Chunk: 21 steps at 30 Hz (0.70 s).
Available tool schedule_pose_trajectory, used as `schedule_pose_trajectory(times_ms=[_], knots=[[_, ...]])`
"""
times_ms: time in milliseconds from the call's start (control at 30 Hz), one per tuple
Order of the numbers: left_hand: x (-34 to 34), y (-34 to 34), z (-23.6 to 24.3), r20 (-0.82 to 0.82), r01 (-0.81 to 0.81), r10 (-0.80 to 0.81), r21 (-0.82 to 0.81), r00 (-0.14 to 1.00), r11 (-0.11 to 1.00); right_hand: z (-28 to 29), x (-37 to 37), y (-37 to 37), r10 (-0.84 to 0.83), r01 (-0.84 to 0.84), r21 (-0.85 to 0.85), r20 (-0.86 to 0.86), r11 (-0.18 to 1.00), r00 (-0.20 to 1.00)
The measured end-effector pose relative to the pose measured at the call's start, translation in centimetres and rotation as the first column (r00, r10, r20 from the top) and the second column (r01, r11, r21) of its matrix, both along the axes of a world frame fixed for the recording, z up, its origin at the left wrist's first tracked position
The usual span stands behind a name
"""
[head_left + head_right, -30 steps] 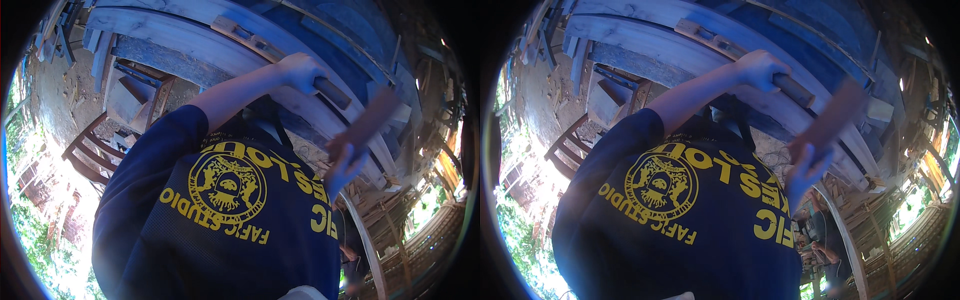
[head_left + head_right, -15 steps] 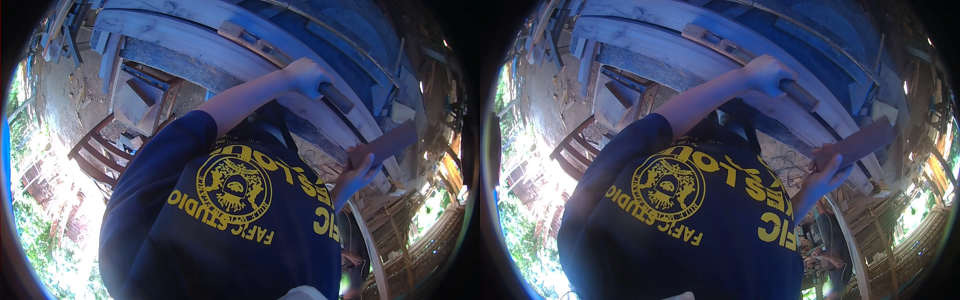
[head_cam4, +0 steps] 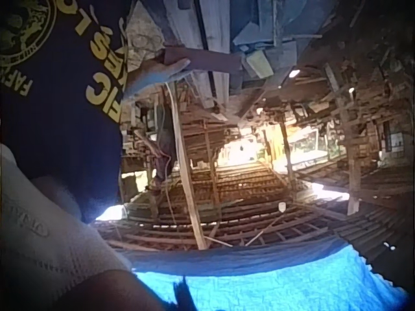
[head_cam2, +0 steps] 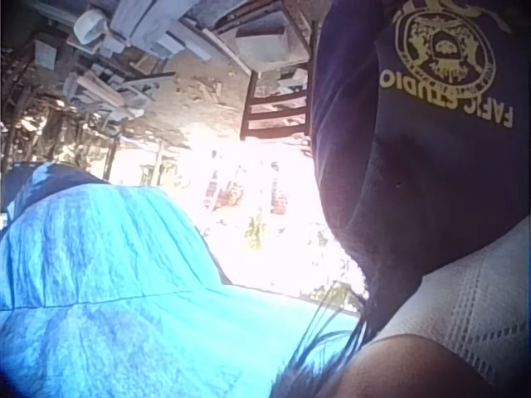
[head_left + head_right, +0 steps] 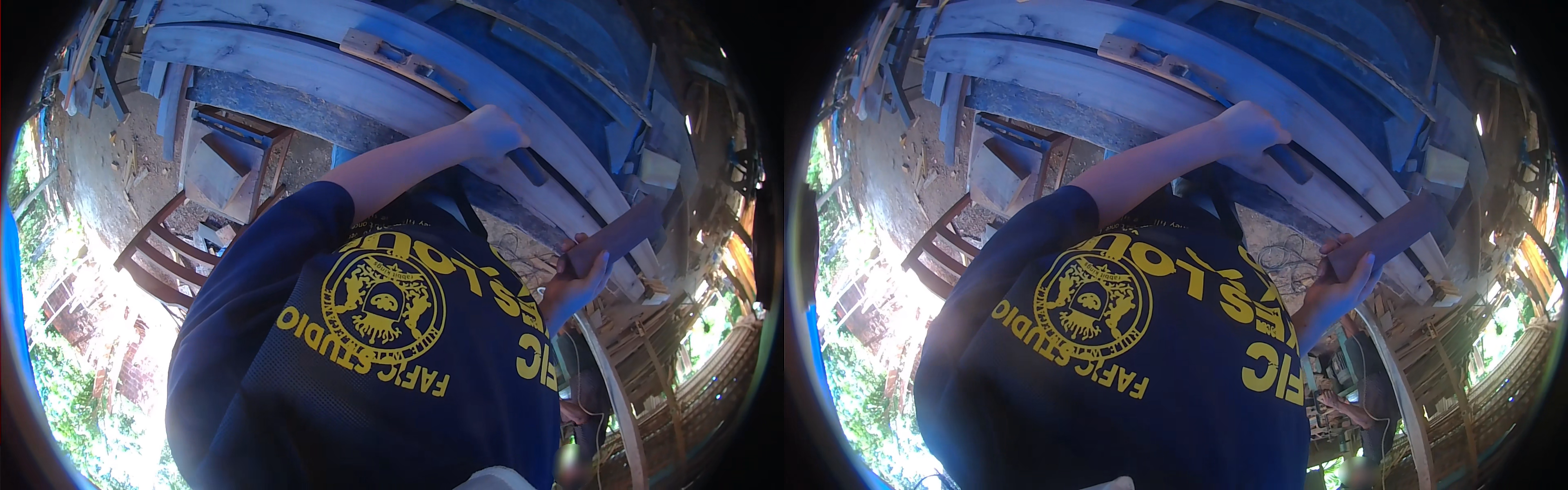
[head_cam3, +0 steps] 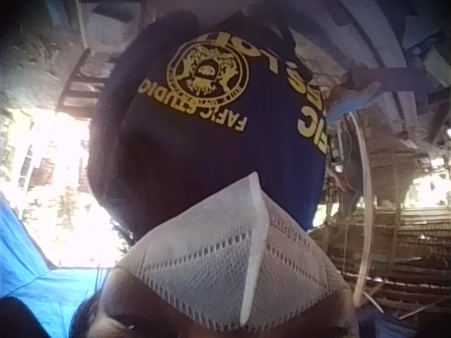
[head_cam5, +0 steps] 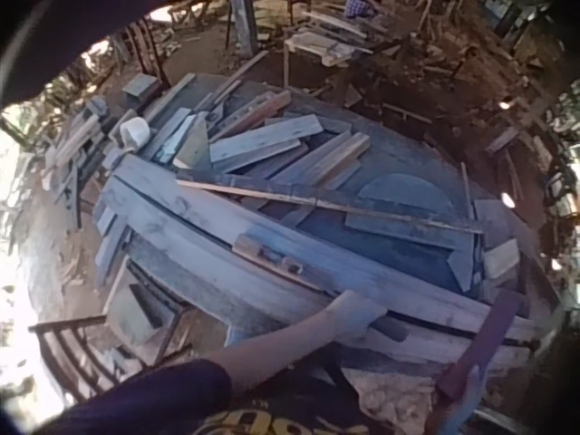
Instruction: Woodworking using manual tools like a hand plane and mallet to shape wooden planks.
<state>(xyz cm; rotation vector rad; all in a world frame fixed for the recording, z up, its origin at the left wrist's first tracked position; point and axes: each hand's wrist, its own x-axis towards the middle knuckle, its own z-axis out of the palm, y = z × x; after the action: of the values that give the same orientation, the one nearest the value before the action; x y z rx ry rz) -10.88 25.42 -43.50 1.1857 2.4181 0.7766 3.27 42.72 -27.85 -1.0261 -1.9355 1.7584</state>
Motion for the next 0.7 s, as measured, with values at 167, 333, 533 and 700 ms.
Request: schedule_pose_trajectory(times_ms=[167, 333, 533, 700], knots=[[0.8, -0.3, 3.2, -0.001, -0.017, 0.017, 0.19, 1.0, 0.982, -0.5, 0.0, 1.0, -0.064, 0.064, -0.047, 0.001, 0.997, 0.998], [0.6, -1.6, 4.3, -0.024, -0.108, 0.131, 0.434, 0.991, 0.894, -0.4, -0.5, 0.7, -0.039, 0.043, -0.073, 0.049, 0.996, 0.998], [-0.3, -3.5, 3.8, -0.001, -0.25, 0.291, 0.511, 0.957, 0.823, -0.6, -1.1, -0.1, 0.032, -0.026, -0.074, 0.079, 0.997, 0.996], [-1.2, -3.8, 3.4, -0.045, -0.255, 0.336, 0.559, 0.941, 0.789, -0.2, -1.9, -1.0, 0.077, -0.074, -0.042, 0.084, 0.996, 0.993]])
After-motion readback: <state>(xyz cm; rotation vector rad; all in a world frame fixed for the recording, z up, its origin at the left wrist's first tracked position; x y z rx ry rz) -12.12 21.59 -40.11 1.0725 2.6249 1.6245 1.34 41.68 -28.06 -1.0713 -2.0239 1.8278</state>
